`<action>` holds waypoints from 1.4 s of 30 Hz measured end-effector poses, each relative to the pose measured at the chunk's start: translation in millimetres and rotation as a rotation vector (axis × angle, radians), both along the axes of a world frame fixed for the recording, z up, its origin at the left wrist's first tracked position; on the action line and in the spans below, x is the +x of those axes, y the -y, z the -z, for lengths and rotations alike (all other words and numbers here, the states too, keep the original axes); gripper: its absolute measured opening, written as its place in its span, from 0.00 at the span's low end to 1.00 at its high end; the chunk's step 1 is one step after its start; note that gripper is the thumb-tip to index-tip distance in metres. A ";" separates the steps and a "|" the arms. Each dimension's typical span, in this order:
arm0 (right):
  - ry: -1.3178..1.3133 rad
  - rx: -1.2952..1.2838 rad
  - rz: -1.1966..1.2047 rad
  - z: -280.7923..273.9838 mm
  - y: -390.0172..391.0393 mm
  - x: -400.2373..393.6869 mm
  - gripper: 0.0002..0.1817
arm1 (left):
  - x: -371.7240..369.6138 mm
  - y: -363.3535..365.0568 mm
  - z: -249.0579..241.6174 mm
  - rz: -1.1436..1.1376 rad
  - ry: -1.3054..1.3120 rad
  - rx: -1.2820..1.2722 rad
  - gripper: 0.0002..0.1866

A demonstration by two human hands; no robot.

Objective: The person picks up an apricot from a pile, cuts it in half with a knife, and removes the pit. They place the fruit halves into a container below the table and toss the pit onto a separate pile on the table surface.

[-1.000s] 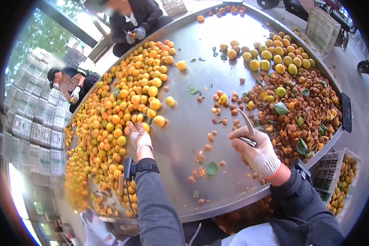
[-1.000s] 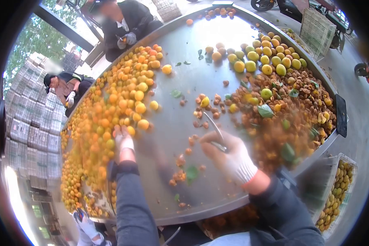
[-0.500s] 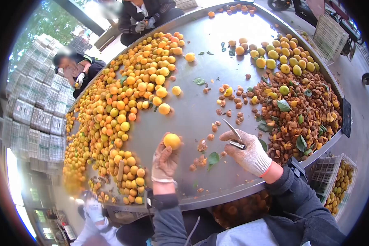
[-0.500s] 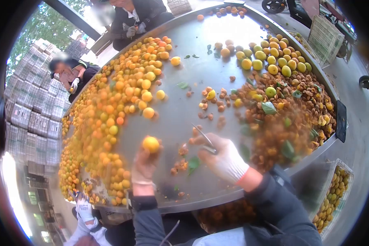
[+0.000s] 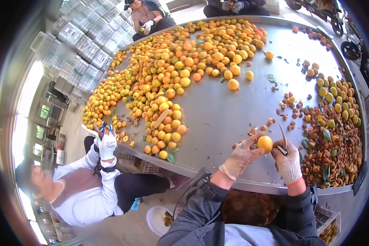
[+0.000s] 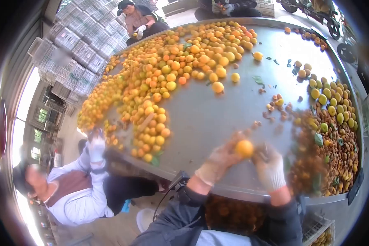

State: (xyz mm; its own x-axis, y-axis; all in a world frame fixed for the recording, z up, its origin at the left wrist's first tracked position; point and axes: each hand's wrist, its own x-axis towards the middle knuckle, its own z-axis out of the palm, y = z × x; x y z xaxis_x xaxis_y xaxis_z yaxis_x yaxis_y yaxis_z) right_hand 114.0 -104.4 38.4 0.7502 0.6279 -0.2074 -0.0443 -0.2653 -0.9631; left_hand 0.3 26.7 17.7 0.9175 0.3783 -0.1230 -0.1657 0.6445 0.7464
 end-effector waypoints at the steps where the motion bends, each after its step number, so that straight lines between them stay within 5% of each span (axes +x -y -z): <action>1: 0.006 0.004 -0.002 5.9 0.7 -1.3 0.03 | 1.4 1.2 0.6 0.001 -0.149 0.240 0.31; 2: 0.101 0.021 -0.042 16.5 1.0 -3.1 0.03 | 3.2 3.4 1.9 0.003 -0.301 0.478 0.31; 6: 0.132 0.056 -0.098 3.2 0.2 -12.4 0.04 | 1.6 3.0 34.4 0.029 -0.432 0.731 0.29; 8: 0.038 -0.001 -0.049 -7.1 -1.9 -13.9 0.05 | -3.2 -4.3 28.6 -0.015 -0.428 0.336 0.28; 12: -0.044 0.040 -0.085 -16.1 9.9 -15.7 0.06 | -12.5 -6.5 12.7 -0.059 0.066 -0.262 0.26; 15: 0.014 0.079 -0.173 -6.3 11.8 -17.7 0.06 | -13.0 -6.5 6.8 -0.046 0.164 -0.382 0.26; 26: 0.313 -0.094 -0.340 -16.0 6.6 -26.2 0.09 | -9.6 11.3 -7.4 -0.109 0.214 -0.140 0.29; 42: 0.352 -0.117 -0.340 -8.7 7.3 -30.5 0.11 | -15.6 11.5 -12.6 -0.123 0.262 -0.086 0.35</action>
State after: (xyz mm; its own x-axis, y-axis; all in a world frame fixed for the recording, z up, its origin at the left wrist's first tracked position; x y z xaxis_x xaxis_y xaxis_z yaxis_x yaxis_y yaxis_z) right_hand 83.5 -111.7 47.2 0.5446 0.8364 -0.0622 0.3855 -0.3155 -0.8671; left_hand -15.3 15.2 30.3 0.8702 0.4869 0.0748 -0.4258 0.6671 0.6113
